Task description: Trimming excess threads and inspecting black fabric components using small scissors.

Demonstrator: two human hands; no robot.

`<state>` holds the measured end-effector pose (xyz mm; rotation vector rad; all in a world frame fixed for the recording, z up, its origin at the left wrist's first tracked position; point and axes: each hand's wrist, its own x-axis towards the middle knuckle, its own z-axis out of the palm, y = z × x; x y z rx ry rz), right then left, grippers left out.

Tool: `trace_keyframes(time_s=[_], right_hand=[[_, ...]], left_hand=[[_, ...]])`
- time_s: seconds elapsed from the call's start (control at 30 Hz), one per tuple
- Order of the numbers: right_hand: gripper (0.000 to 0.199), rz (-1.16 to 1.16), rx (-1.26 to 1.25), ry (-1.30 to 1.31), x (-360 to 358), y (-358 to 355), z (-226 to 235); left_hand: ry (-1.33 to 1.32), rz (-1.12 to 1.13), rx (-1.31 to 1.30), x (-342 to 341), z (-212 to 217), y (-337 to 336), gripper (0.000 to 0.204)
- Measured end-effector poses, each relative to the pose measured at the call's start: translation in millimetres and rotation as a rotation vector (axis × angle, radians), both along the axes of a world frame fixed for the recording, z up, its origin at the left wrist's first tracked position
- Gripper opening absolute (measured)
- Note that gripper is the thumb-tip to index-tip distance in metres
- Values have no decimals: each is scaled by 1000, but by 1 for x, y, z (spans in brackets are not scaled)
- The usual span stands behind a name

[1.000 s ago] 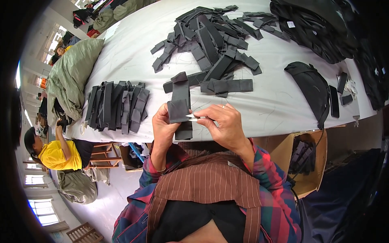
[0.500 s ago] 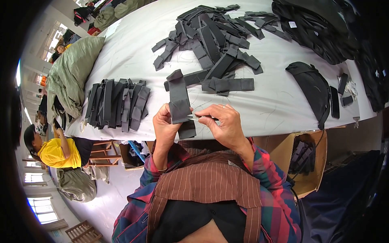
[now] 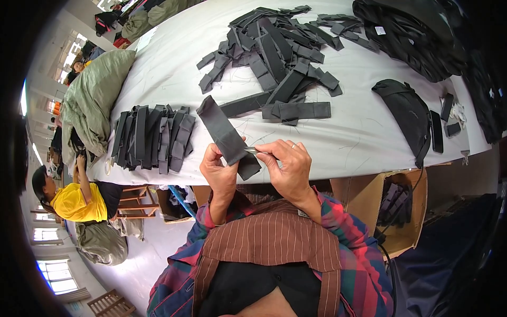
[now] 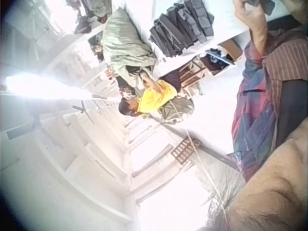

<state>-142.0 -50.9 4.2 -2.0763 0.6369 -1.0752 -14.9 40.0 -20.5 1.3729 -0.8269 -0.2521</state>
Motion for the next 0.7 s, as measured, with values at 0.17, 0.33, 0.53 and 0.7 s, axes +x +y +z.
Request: trace_keyframes(time_s=[0.17, 0.33, 0.53, 0.7], right_hand=[[8, -7, -4, 0, -5, -6, -2], [9, 23, 27, 26, -6, -8, 7], [11, 30, 35, -4, 2, 1, -1], [12, -53, 149, -66, 9, 9, -6]], left_hand=[[-2, 14, 8, 2, -2, -1, 21], [-68, 160, 6, 6, -6, -1, 23], [-354, 291, -18, -1, -2, -7, 27], [-435, 314, 2, -4, -2, -6, 25]])
